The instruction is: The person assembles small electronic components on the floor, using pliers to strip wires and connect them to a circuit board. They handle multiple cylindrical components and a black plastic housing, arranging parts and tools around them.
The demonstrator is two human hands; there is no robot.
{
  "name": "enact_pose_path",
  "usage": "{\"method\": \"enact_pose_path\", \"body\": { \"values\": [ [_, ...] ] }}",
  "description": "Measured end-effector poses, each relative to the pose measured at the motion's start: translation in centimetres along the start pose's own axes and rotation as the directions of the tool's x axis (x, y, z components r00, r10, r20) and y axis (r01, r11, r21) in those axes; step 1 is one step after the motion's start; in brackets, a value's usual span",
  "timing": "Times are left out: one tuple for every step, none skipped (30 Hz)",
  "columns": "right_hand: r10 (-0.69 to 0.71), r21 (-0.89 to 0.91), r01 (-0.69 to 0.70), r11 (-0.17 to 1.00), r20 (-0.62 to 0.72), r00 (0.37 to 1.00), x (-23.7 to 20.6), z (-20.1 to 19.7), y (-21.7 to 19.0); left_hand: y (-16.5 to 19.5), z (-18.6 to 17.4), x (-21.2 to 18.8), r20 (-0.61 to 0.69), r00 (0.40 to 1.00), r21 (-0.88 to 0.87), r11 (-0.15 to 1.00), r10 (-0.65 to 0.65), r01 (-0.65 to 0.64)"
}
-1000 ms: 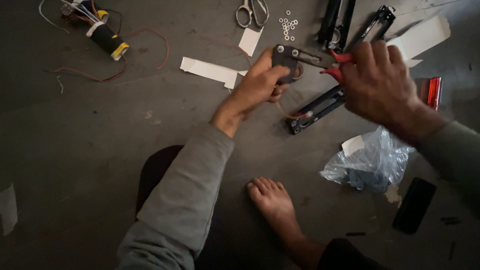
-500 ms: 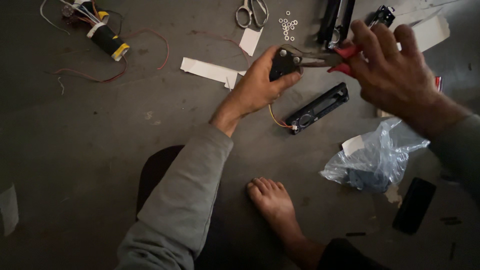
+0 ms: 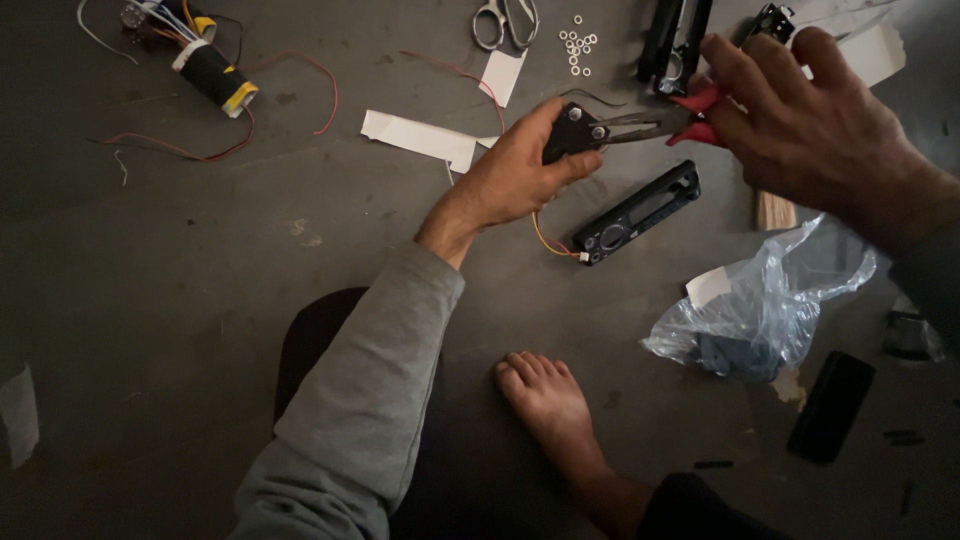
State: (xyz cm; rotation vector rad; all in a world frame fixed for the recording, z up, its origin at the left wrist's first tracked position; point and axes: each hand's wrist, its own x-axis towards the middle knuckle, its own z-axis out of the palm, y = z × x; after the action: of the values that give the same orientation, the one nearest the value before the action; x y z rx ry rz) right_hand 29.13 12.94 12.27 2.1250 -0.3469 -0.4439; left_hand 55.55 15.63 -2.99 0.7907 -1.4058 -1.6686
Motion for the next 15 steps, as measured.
{"method": "enact_pose_path", "body": {
  "values": [
    [0.003, -0.012, -0.004, 1.000, -0.042, 0.999, 0.04, 0.01, 0.06, 0.01, 0.00, -0.01, -0.004, 1.000, 0.016, 1.000, -0.015, 0.015],
    [0.006, -0.024, -0.008, 1.000, -0.085, 0.996, 0.09, 0.01, 0.14, 0.00, 0.02, 0.01, -0.009, 1.000, 0.033, 0.999, -0.030, 0.030],
    [0.008, -0.035, -0.013, 0.999, -0.126, 0.992, 0.13, 0.02, 0.24, -0.02, 0.02, 0.03, -0.016, 1.000, 0.050, 0.999, -0.009, 0.010],
    [0.002, -0.058, -0.008, 0.998, -0.117, 0.993, 0.18, 0.02, 0.35, -0.06, 0.03, 0.04, -0.024, 1.000, 0.069, 0.998, 0.011, -0.010],
    [-0.005, -0.080, -0.003, 0.997, -0.107, 0.994, 0.21, 0.01, 0.45, -0.09, 0.06, 0.07, -0.031, 0.999, 0.086, 0.996, 0.031, -0.028],
    [-0.012, -0.102, 0.002, 0.995, -0.097, 0.995, 0.24, 0.00, 0.55, -0.12, 0.07, 0.08, -0.030, 0.998, 0.101, 0.994, 0.054, -0.051],
    [-0.015, -0.115, 0.004, 0.993, -0.102, 0.995, 0.27, -0.02, 0.63, -0.13, 0.10, 0.11, -0.029, 0.997, 0.117, 0.990, 0.078, -0.074],
    [-0.019, -0.128, 0.005, 0.992, -0.107, 0.994, 0.30, -0.04, 0.69, -0.11, 0.12, 0.14, -0.028, 0.994, 0.133, 0.986, 0.102, -0.097],
    [-0.024, -0.140, 0.008, 0.990, -0.111, 0.994, 0.33, -0.07, 0.72, -0.09, 0.13, 0.11, -0.030, 0.996, 0.142, 0.987, 0.080, -0.075],
    [-0.028, -0.146, 0.014, 0.989, -0.096, 0.995, 0.36, -0.10, 0.73, -0.01, 0.12, 0.12, -0.033, 0.998, 0.152, 0.987, 0.059, -0.054],
    [-0.033, -0.152, 0.020, 0.988, -0.081, 0.996, 0.40, -0.14, 0.73, 0.05, 0.12, 0.10, -0.036, 0.999, 0.161, 0.986, 0.038, -0.032],
    [-0.037, -0.157, 0.027, 0.987, -0.066, 0.997, 0.42, -0.17, 0.71, 0.17, 0.11, 0.11, -0.037, 0.998, 0.173, 0.984, 0.052, -0.045],
    [-0.026, -0.136, 0.015, 0.991, -0.076, 0.997, 0.44, -0.21, 0.69, 0.26, 0.10, 0.07, -0.038, 0.997, 0.186, 0.981, 0.066, -0.058],
    [-0.015, -0.115, 0.005, 0.993, -0.086, 0.996, 0.44, -0.26, 0.67, 0.38, 0.09, 0.04, -0.038, 0.996, 0.198, 0.978, 0.080, -0.071],
    [-0.003, -0.094, -0.006, 0.996, -0.095, 0.995, 0.44, -0.30, 0.66, 0.49, 0.06, 0.07, -0.038, 0.997, 0.220, 0.974, 0.065, -0.055]
  ]
}}
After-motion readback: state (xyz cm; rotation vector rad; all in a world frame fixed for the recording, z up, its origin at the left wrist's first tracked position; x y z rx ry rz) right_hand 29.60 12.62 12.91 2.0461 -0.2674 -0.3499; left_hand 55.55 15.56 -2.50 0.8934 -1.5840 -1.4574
